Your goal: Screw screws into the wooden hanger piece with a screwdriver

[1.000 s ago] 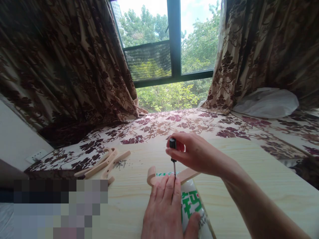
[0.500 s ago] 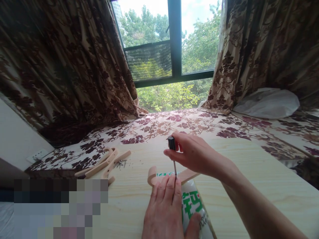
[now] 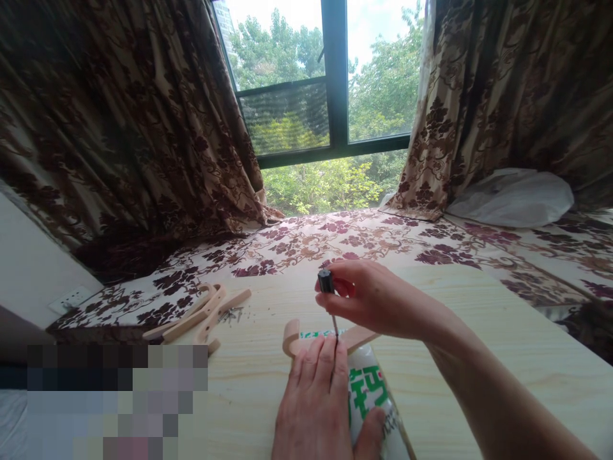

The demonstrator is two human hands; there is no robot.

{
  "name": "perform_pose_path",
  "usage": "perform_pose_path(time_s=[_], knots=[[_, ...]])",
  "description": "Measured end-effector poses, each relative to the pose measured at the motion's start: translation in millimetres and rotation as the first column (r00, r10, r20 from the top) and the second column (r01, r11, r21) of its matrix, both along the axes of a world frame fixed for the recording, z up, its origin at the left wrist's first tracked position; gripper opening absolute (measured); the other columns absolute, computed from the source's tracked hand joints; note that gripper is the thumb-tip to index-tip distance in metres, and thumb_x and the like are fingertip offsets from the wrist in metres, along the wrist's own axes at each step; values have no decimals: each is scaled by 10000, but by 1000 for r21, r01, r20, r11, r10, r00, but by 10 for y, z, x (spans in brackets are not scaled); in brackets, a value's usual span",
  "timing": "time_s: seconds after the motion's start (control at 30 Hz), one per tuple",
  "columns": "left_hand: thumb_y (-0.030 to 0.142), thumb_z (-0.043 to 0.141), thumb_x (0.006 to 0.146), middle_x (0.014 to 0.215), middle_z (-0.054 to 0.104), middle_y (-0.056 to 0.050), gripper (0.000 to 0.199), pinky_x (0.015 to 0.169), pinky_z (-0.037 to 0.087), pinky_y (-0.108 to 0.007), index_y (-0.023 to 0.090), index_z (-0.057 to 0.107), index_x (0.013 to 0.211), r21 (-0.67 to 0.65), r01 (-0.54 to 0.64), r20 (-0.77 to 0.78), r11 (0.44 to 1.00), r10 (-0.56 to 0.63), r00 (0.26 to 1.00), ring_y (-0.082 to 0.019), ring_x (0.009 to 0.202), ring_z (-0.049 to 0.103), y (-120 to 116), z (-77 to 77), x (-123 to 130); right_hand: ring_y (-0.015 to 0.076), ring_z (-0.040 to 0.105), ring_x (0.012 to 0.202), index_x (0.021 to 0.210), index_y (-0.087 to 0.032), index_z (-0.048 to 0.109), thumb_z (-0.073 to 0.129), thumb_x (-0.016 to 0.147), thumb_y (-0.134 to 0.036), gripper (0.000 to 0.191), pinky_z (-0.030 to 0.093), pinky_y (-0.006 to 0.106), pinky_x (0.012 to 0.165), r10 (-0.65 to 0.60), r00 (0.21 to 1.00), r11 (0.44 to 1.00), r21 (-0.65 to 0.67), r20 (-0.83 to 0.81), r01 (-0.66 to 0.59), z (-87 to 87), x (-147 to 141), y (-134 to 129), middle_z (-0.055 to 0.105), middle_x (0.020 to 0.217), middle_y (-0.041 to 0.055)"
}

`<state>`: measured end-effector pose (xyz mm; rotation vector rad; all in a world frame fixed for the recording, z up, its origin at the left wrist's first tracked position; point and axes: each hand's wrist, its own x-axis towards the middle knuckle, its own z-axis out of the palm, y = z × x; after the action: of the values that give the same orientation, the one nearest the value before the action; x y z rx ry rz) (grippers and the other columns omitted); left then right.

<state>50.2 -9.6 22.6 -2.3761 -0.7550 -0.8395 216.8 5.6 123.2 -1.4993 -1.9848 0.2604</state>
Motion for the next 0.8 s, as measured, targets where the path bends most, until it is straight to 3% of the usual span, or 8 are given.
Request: perform_pose_path(time_s=[0.23, 0.43, 0.67, 0.8], knots=[[591, 446, 842, 1184, 634, -58, 560, 836, 511, -316, 139, 583, 1144, -7, 3, -10, 1000, -4, 1000, -209, 1071, 607, 14, -26, 3, 101, 381, 564, 638, -193, 441, 564, 818, -347, 267, 267, 264, 541, -112, 992, 994, 11, 63, 112, -13, 24, 39, 510, 611, -22], [562, 281, 902, 1185, 634, -58, 559, 893, 484, -368, 153, 601, 1111, -48, -40, 156, 998, 47, 987, -226, 1117, 578, -13, -134, 73, 100, 422, 585, 689, -196, 513, 531, 821, -280, 157, 285, 249, 537, 41, 999, 998, -36, -30, -42, 14, 27, -13, 518, 630, -30], [598, 431, 841, 1173, 640, -51, 558, 817, 517, -312, 145, 590, 1124, 38, -8, -45, 999, 10, 999, -209, 1057, 615, 7, 7, -22, 101, 382, 545, 612, -192, 450, 564, 818, -391, 308, 274, 261, 516, -102, 995, 995, -25, 5, 102, -24, 73, 74, 492, 575, -27], [610, 441, 827, 1195, 628, -50, 588, 830, 513, -315, 140, 576, 1154, 43, -12, -57, 999, 15, 998, -209, 1073, 606, 11, 0, -28, 96, 406, 562, 659, -197, 483, 551, 808, -314, 202, 275, 250, 510, 18, 998, 999, -34, -55, -20, 17, 62, 19, 490, 600, -37]])
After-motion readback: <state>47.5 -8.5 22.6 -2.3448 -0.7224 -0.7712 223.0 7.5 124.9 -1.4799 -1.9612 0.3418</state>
